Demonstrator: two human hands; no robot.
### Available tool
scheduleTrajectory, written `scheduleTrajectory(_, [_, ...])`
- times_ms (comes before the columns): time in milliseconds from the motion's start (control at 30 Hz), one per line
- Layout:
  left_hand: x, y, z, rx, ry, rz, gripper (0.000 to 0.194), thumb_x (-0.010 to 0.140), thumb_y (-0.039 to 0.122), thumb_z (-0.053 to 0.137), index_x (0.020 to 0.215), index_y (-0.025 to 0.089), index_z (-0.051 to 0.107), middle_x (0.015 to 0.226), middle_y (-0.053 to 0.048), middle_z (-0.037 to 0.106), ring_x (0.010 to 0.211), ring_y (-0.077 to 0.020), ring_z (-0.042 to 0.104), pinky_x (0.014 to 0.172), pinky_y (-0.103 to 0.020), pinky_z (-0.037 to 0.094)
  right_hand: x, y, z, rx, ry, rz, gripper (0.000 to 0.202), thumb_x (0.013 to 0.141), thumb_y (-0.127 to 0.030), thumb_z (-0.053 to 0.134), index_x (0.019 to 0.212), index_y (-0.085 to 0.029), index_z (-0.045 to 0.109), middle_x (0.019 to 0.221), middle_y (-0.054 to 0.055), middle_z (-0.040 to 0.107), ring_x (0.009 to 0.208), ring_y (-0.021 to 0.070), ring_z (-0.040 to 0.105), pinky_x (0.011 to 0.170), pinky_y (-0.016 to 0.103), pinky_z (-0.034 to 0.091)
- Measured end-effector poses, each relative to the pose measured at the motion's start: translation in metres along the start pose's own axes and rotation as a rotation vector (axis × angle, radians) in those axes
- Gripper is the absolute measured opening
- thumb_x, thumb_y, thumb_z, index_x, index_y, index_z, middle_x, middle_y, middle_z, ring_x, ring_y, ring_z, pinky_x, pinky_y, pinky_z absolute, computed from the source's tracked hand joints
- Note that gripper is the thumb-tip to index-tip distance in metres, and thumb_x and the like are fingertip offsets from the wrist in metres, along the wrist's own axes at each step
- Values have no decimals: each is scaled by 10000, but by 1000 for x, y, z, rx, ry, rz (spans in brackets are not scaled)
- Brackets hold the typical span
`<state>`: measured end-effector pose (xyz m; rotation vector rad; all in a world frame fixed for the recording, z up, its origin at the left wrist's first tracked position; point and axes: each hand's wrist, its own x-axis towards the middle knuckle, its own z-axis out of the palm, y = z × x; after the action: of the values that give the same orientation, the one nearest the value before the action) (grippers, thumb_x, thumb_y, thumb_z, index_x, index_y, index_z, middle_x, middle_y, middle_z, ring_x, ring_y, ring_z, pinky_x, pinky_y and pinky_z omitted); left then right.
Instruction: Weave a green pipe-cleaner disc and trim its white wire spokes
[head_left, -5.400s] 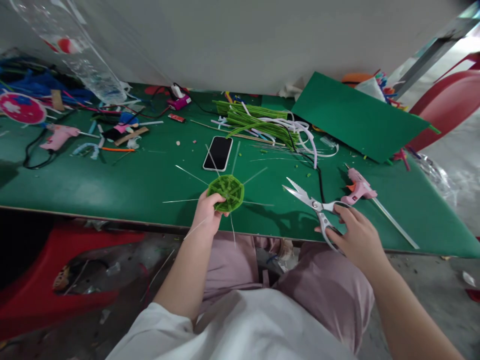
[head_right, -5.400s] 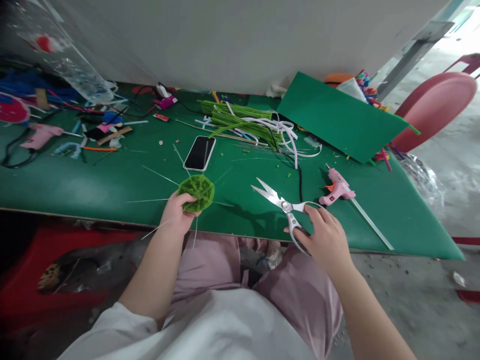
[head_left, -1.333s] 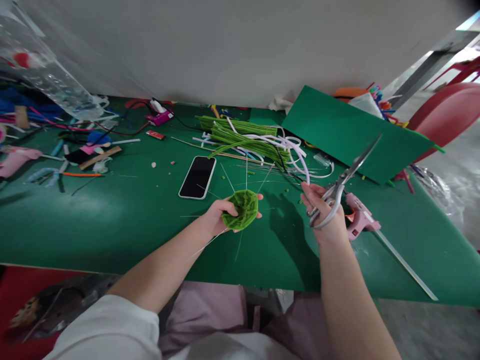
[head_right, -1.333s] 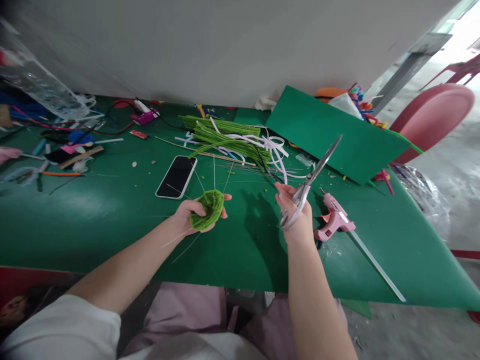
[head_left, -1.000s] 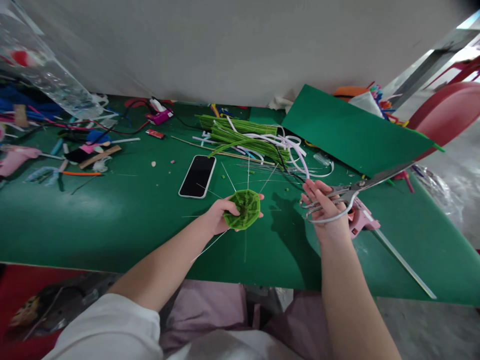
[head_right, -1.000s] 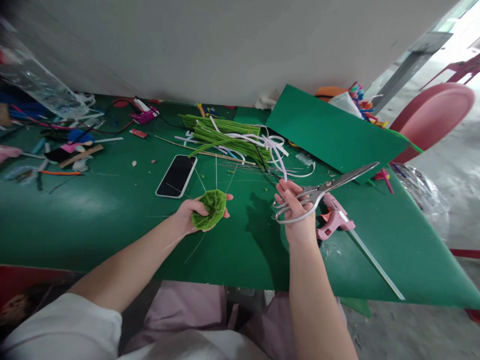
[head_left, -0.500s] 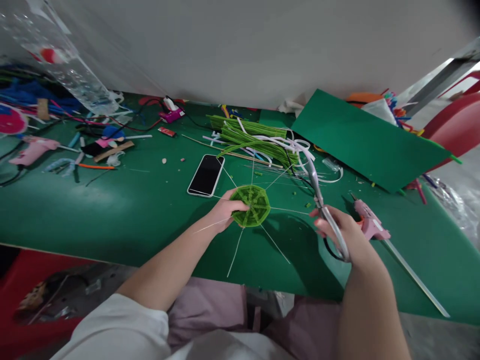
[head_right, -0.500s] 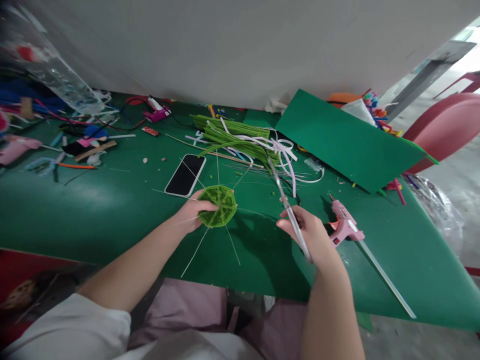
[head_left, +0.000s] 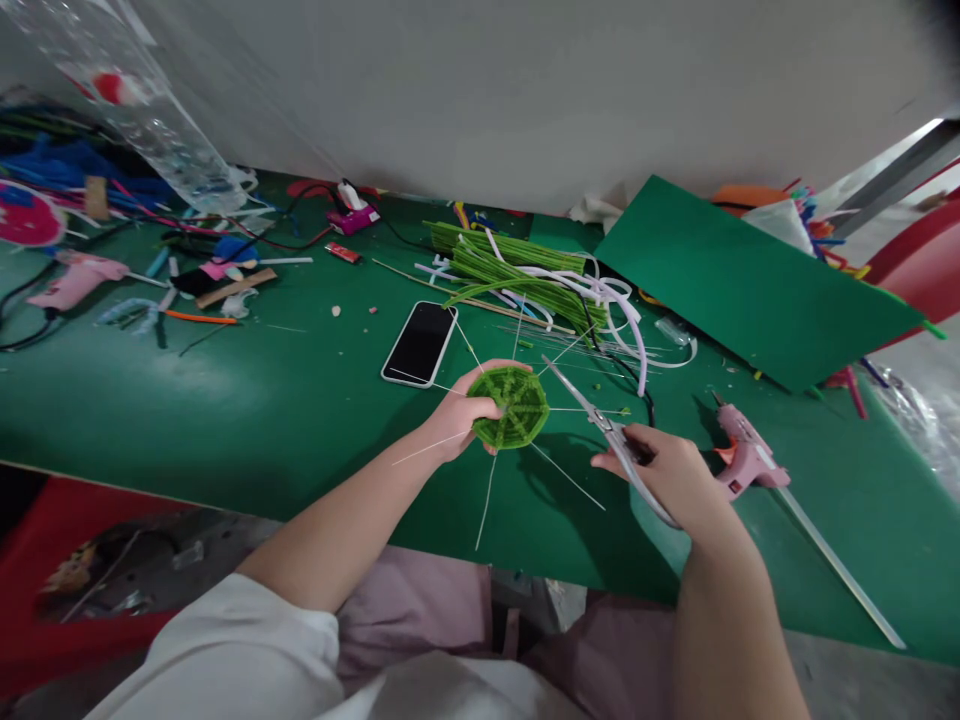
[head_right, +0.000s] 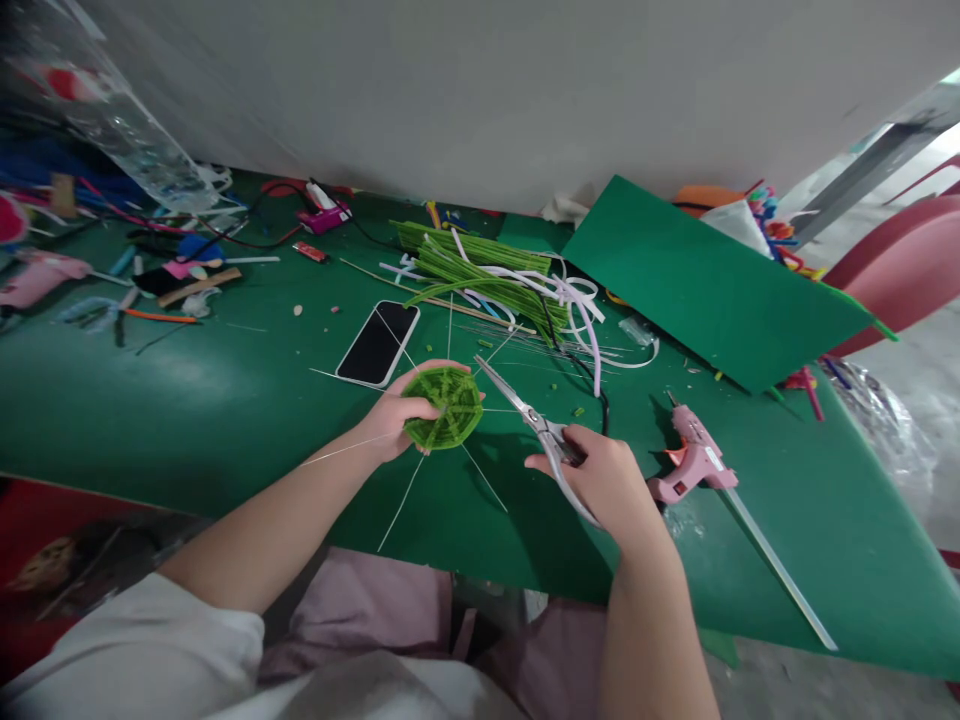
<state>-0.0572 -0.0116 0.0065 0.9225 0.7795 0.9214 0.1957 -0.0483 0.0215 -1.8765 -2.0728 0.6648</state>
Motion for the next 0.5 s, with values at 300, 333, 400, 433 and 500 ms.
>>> scheduleTrajectory(300, [-2, 4, 3, 12, -22, -8, 621, 615, 54, 468, 1204, 251, 472, 1087, -92, 586, 507, -140, 606, 283, -202, 436, 1, 0, 4, 81, -123, -21, 419, 674, -601, 553, 649, -182, 544, 520, -22, 481, 491, 112, 386, 446, 220, 305])
scheduleTrajectory(333, [-2, 4, 3, 6, -17, -6, 620, 608, 52, 464, 1196, 247, 476, 1084, -91, 586, 502, -141, 606, 276, -202, 433, 1, 0, 4, 87, -137, -29, 405, 675, -587, 560, 662, -183, 548, 534, -19, 497, 496, 114, 396, 448, 221, 308])
scheduleTrajectory(400, [-3, 5, 3, -2, 1, -6, 610, 595, 50, 459, 1176, 237, 486, 1061, -88, 592, 491, -147, 607, 266, -203, 428, 1, 1, 5, 82, -157, -48, 377, 677, -562, 572, 691, -185, 555, 552, -17, 517, 496, 116, 408, 446, 222, 308])
scheduleTrajectory(433, [-3, 5, 3, -4, 11, -8, 602, 589, 50, 458, 1163, 230, 491, 1034, -85, 600, 482, -150, 606, 263, -204, 426, 1, 1, 6, 75, -162, -56, 366, 679, -551, 574, 711, -186, 559, 556, -18, 522, 493, 117, 412, 443, 222, 308])
scheduleTrajectory(500, [-3, 5, 3, -4, 29, -13, 585, 579, 52, 457, 1138, 217, 500, 965, -74, 613, 449, -144, 595, 261, -208, 426, 2, 1, 7, 54, -154, -65, 358, 683, -541, 576, 745, -188, 561, 554, -20, 525, 485, 116, 415, 439, 219, 309])
